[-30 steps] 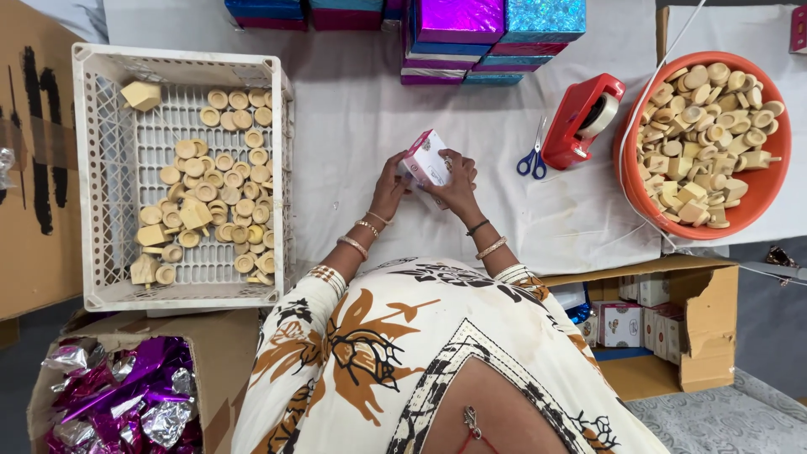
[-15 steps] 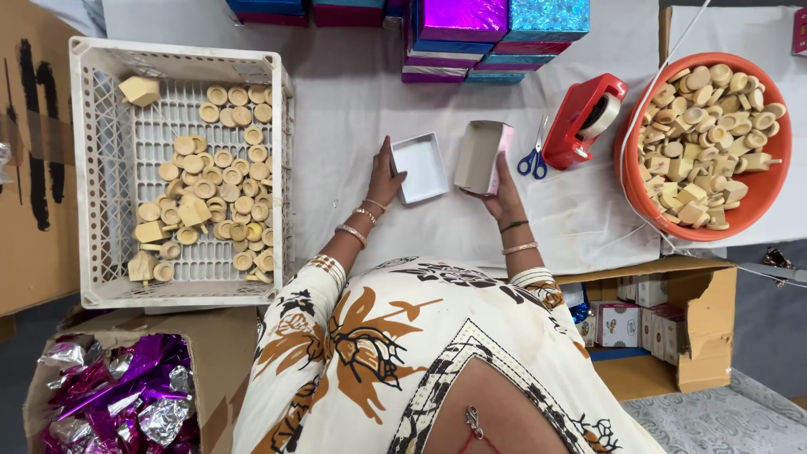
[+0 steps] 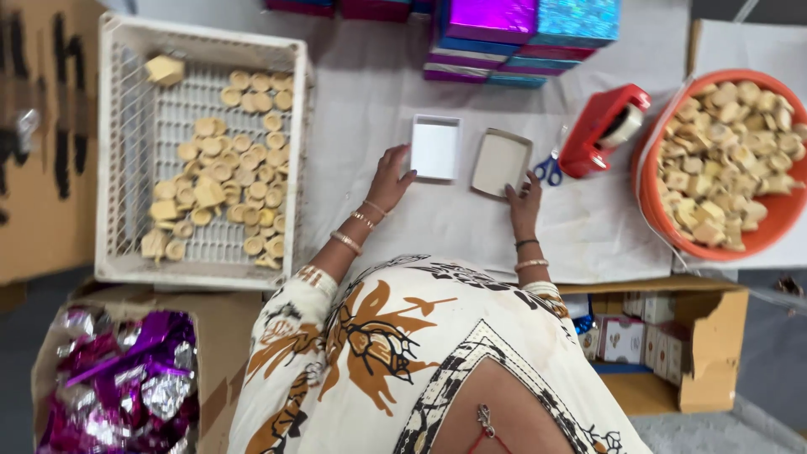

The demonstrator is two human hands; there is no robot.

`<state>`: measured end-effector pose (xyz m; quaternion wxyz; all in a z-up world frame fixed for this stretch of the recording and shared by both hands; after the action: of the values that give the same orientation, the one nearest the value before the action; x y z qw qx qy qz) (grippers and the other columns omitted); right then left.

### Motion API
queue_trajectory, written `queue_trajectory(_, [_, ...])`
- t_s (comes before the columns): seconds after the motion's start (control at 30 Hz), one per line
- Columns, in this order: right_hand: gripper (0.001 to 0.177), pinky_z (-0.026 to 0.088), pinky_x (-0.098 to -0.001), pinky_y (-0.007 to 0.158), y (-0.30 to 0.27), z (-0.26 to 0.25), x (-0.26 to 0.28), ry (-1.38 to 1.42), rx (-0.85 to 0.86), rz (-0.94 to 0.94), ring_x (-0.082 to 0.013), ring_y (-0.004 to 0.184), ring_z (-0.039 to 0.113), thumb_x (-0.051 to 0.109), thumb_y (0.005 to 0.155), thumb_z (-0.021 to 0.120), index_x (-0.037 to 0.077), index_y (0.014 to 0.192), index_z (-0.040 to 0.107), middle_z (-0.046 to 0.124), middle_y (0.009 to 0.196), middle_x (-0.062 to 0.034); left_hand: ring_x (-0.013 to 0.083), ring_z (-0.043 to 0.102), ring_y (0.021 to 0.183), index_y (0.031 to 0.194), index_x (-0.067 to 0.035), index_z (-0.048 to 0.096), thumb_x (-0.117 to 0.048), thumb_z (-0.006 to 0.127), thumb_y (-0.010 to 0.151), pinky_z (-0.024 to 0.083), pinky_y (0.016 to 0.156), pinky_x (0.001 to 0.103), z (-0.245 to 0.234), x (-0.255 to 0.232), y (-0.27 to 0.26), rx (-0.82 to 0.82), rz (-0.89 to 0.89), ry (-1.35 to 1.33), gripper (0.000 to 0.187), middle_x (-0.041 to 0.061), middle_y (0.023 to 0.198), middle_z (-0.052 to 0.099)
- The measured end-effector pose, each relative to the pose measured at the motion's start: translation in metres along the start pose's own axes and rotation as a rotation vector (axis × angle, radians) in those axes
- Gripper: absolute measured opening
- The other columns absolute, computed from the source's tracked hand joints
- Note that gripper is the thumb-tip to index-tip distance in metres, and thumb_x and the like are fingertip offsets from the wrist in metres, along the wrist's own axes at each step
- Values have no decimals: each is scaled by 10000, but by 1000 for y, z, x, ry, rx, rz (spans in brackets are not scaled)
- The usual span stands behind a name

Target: The person places small wooden pieces into a white box, closes it, and then wraps the box in blue metallic foil. They use a tape dispenser to secure the foil around the box, folding the edges neatly to complete the wrapping.

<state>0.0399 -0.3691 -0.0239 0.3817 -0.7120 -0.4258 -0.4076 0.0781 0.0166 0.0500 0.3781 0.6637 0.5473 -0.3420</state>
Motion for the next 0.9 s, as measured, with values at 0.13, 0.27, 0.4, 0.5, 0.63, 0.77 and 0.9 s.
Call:
queue_trajectory(0.13, [533,561,-290,811,5,-9,-21,-166,-22,-293,-161,986,557,110,988,749,65,1457,501,522,1208,-91,288,634,1111,1287,-61,632,-75,682,940,537,955,376,-129,-34,-35,-151,-100,-103,350,107,1266,622])
queue_trajectory(0.27, [465,529,-266,776,2,-8,-12,-81,2,-264,-127,926,534,121,1012,703,25,1423,507,537,1174,-63,252,675,862,1191,-56,678,6,617,1000,552,780,350,-277,12,-91,-592,-214,152,210,116,1048,686])
queue_trajectory(0.4, [432,527,-262,754,-4,-7,-2,-25,12,-165,-108,903,549,133,1021,678,15,1400,506,555,1169,-47,411,636,1039,1226,-69,657,-142,712,931,522,879,497,-362,139,-139,-505,-488,676,309,204,1168,644])
queue_trajectory(0.5, [441,529,-263,775,-1,-10,-7,-27,29,-167,-110,908,552,132,1019,688,6,1398,501,531,1186,-59,511,578,1065,1404,-62,550,-345,786,885,487,908,552,-347,232,-148,-301,-658,537,636,319,1228,544])
queue_trajectory(0.63, [431,539,-272,813,-2,-8,-3,-66,37,-179,-118,923,561,131,1020,691,-4,1388,514,488,1210,-75,426,601,1152,1341,-75,616,-480,797,903,512,1025,499,-324,208,-127,-256,-634,408,623,273,1301,542])
queue_trajectory(0.77, [423,547,-284,848,-4,-8,-6,-101,45,-183,-132,958,555,125,1012,691,-5,1379,526,457,1223,-83,478,497,1190,1215,-47,674,-433,900,689,515,924,535,-309,159,-118,-178,-675,663,691,244,1379,469])
queue_trajectory(0.9, [428,536,-292,880,1,-11,-20,-138,34,-233,-144,986,550,100,1007,705,-6,1381,527,483,1234,-92,412,576,1144,1150,-37,716,-421,916,704,534,905,535,-322,158,-127,-372,-608,735,622,170,1286,580])
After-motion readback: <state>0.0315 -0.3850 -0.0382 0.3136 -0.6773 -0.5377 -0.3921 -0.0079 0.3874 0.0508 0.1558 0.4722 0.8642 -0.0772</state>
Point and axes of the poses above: each hand's wrist, its own y-axis towards the middle knuckle, its own z-axis out of the palm, x = y × z, the point moved 8 cm from there along y, towards the middle knuckle
